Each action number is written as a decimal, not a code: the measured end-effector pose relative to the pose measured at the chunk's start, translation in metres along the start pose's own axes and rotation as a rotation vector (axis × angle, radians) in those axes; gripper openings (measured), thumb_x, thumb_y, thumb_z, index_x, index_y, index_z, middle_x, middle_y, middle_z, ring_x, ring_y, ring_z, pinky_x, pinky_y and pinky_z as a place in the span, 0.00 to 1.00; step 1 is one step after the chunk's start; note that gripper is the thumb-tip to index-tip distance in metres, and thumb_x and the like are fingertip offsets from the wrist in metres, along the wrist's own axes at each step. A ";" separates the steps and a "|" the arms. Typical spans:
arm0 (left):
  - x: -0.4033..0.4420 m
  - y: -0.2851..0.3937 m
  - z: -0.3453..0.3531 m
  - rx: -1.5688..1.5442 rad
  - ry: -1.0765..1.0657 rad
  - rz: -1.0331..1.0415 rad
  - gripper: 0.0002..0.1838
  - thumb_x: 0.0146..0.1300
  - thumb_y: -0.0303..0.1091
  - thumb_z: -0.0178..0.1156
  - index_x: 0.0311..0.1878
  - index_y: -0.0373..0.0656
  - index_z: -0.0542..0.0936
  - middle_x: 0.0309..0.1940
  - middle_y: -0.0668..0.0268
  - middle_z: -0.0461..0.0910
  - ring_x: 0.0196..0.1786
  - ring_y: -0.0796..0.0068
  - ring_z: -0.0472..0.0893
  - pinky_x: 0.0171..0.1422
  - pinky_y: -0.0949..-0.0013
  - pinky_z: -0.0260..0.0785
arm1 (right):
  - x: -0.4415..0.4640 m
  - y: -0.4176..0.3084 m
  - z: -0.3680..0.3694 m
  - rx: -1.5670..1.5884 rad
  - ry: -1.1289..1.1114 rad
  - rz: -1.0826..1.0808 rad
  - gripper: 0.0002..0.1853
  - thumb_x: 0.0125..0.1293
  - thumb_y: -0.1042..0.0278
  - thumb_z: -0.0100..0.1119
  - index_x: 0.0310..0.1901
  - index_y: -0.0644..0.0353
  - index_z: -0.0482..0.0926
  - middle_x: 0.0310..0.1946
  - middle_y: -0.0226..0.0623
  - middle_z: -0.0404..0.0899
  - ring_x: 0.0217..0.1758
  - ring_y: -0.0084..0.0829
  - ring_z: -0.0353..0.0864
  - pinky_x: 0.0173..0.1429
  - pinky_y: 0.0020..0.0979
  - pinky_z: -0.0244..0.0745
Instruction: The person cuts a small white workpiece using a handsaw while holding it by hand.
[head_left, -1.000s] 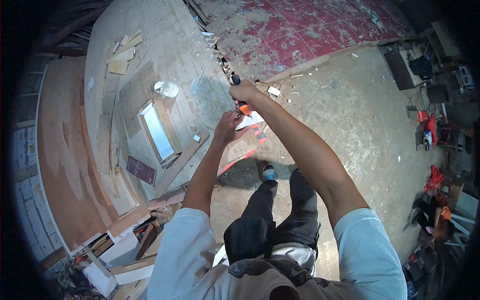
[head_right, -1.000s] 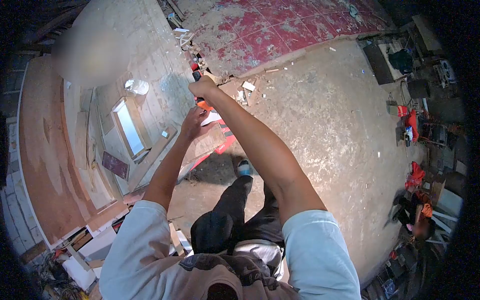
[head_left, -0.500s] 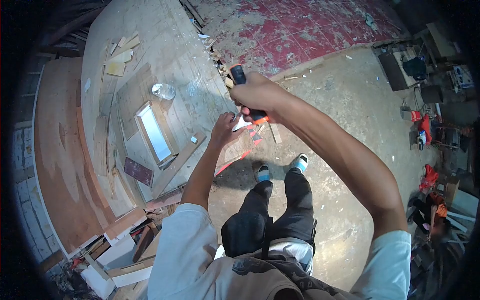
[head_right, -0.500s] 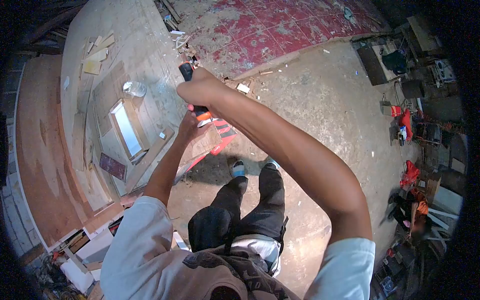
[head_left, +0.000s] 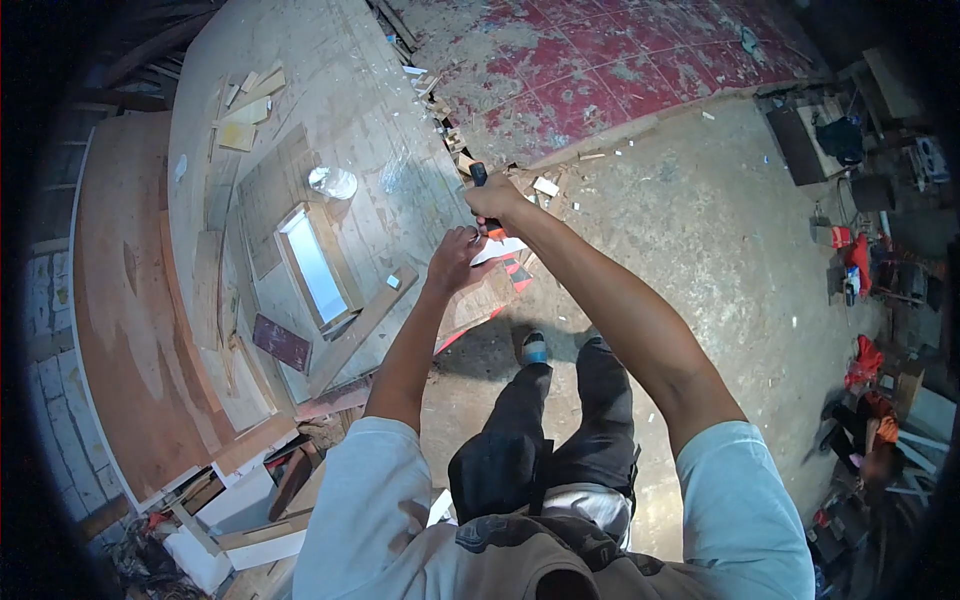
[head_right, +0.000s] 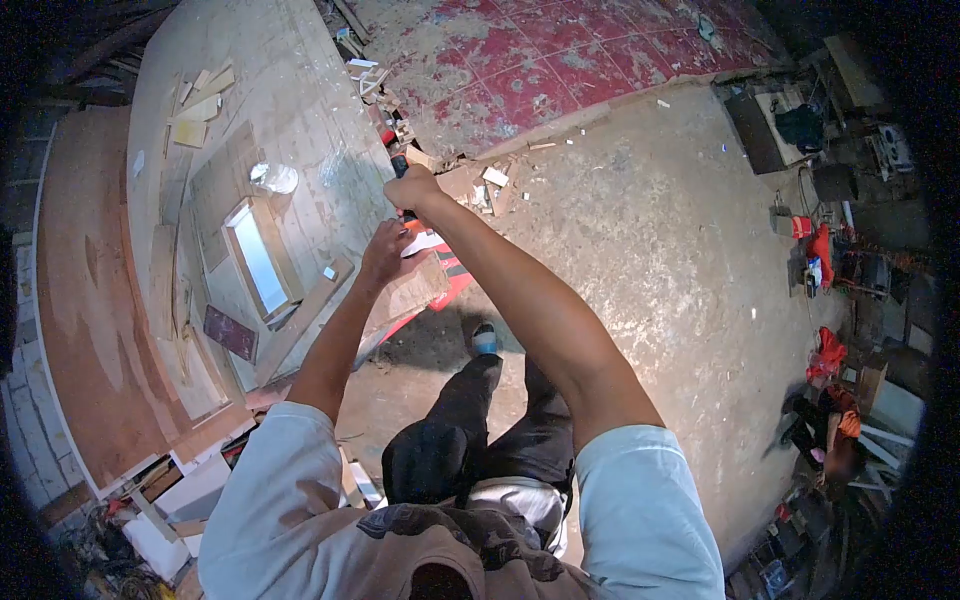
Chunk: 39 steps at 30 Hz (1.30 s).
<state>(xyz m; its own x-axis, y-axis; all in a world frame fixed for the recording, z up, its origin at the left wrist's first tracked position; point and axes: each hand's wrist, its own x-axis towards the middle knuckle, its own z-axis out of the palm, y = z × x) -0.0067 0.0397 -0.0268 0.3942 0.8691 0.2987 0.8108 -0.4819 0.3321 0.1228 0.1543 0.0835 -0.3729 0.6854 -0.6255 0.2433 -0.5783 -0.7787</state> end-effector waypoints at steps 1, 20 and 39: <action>0.000 -0.001 -0.001 0.000 -0.041 0.008 0.25 0.45 0.44 0.72 0.45 0.43 0.77 0.42 0.61 0.74 0.44 0.61 0.75 0.47 0.60 0.67 | -0.005 -0.001 -0.001 -0.001 0.003 0.028 0.06 0.51 0.74 0.53 0.23 0.68 0.74 0.19 0.39 0.74 0.18 0.29 0.74 0.20 0.34 0.68; -0.003 0.005 -0.003 -0.030 0.006 0.004 0.29 0.47 0.47 0.71 0.50 0.40 0.78 0.37 0.58 0.73 0.41 0.58 0.74 0.45 0.59 0.67 | -0.056 0.006 -0.019 0.011 -0.081 -0.122 0.03 0.55 0.77 0.48 0.26 0.66 0.67 0.15 0.34 0.66 0.12 0.23 0.66 0.14 0.31 0.62; -0.002 -0.005 0.010 0.016 0.001 0.008 0.26 0.49 0.49 0.69 0.46 0.41 0.78 0.37 0.59 0.73 0.42 0.60 0.74 0.47 0.60 0.66 | -0.131 -0.094 -0.027 0.027 -0.177 -0.039 0.03 0.56 0.76 0.50 0.28 0.66 0.68 0.17 0.33 0.68 0.15 0.23 0.68 0.14 0.28 0.62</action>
<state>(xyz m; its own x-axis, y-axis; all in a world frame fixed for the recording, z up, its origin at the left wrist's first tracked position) -0.0070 0.0411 -0.0377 0.4006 0.8651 0.3019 0.8145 -0.4871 0.3151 0.1731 0.1310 0.2378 -0.5339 0.6202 -0.5747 0.2027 -0.5660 -0.7991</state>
